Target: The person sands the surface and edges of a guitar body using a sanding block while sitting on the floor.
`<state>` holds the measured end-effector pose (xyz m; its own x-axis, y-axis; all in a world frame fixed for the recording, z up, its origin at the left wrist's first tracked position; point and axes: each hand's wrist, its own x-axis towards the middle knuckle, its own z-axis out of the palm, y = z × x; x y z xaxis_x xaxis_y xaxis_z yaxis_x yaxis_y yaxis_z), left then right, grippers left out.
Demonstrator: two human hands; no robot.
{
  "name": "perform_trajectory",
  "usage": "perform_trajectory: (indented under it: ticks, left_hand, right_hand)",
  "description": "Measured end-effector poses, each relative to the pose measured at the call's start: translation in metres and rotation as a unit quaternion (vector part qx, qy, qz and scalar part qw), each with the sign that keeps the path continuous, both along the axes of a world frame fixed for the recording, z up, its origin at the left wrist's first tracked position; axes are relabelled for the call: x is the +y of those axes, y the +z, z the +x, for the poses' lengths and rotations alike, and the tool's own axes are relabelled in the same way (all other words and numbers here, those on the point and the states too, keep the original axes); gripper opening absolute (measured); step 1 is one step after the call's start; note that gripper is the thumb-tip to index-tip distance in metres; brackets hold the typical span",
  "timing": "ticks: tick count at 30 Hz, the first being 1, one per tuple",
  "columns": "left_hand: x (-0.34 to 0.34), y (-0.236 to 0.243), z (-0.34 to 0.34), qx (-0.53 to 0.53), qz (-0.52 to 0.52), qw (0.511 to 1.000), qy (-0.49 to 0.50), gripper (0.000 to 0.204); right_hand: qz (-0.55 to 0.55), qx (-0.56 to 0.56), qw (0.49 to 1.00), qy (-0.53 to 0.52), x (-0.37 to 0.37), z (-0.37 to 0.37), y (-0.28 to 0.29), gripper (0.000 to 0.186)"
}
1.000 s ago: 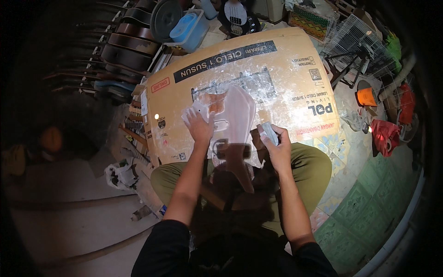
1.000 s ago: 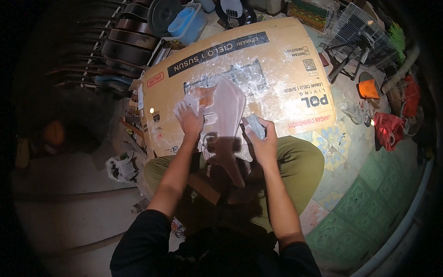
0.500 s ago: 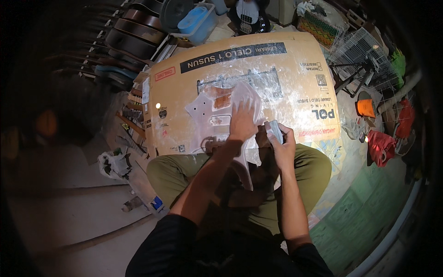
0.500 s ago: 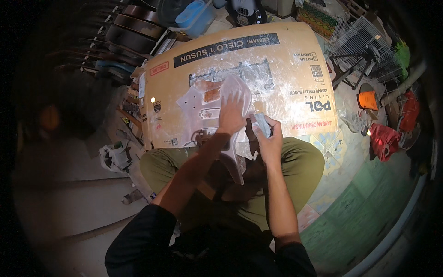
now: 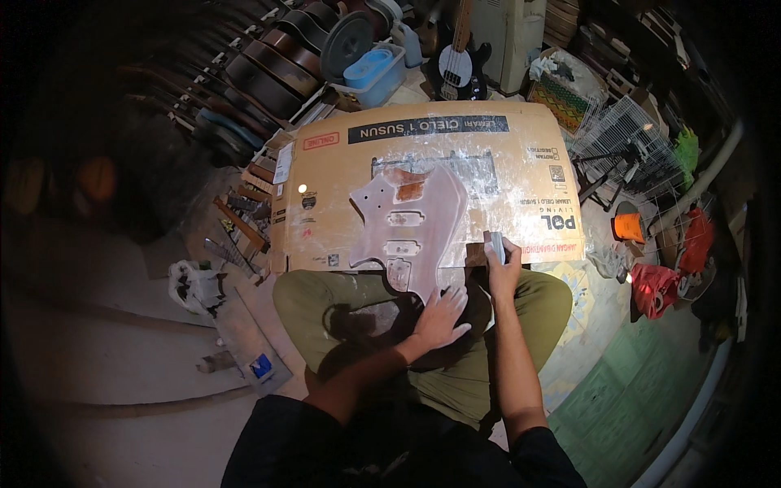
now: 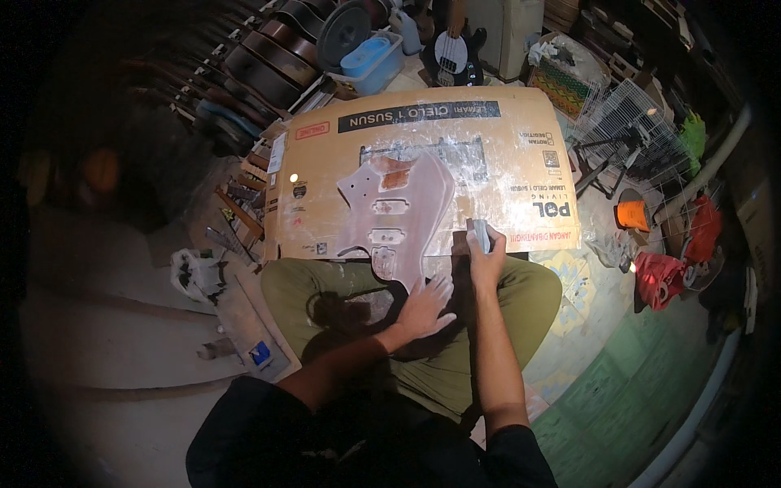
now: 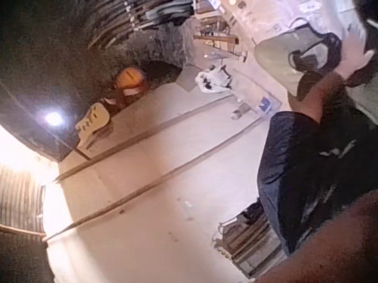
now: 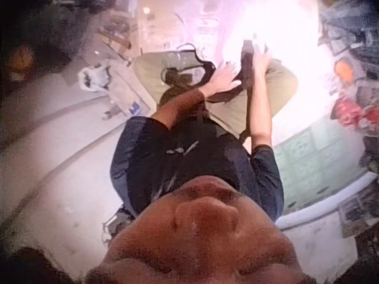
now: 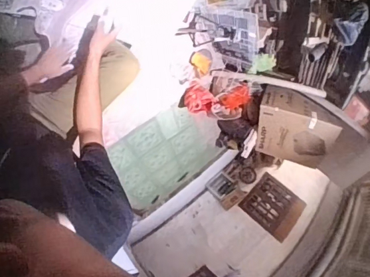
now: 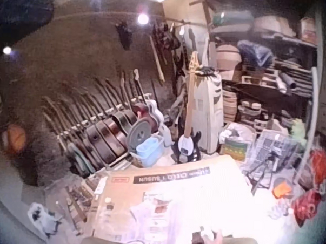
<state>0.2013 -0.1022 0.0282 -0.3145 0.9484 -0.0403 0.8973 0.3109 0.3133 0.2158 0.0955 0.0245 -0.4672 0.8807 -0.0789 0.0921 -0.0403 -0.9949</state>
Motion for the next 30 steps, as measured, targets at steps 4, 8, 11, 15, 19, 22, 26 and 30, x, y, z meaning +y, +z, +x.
perform_trajectory:
  ticks: [4, 8, 11, 15, 19, 22, 26, 30]
  left_hand:
    - [-0.017, -0.01, 0.029, 0.009, 0.003, 0.998, -0.063, 0.063]
    - [-0.027, -0.013, 0.034, 0.008, -0.017, 0.994, -0.105, 0.052]
    - [-0.026, -0.027, 0.032, 0.014, 0.021, 0.996, -0.085, 0.049]
    - [-0.031, -0.03, 0.024, 0.038, 0.035, 0.998, 0.046, 0.052]
    - [-0.031, -0.033, 0.024, 0.007, 0.036, 0.996, 0.078, 0.054]
    - [-0.034, -0.029, 0.018, -0.036, 0.054, 0.991, 0.118, 0.059]
    - [-0.035, -0.024, 0.011, -0.053, 0.075, 0.984, 0.155, 0.063]
    - [-0.034, -0.022, 0.01, -0.059, 0.084, 0.98, 0.173, 0.064]
  right_hand:
    - [0.067, -0.017, 0.997, 0.02, 0.004, 0.016, -0.003, 0.042]
    - [0.112, -0.065, 0.991, 0.041, 0.006, 0.031, 0.001, 0.042]
    - [0.145, -0.066, 0.986, 0.038, 0.011, 0.045, -0.005, 0.042]
    - [0.172, -0.072, 0.981, 0.054, 0.012, 0.057, -0.003, 0.044]
    - [0.176, -0.112, 0.977, 0.038, 0.007, 0.063, 0.0, 0.045]
    - [0.191, -0.127, 0.971, 0.061, 0.002, 0.069, -0.003, 0.045]
    - [0.209, -0.137, 0.965, 0.081, -0.001, 0.073, -0.012, 0.042]
    - [0.208, -0.115, 0.965, 0.109, -0.005, 0.074, -0.023, 0.04]
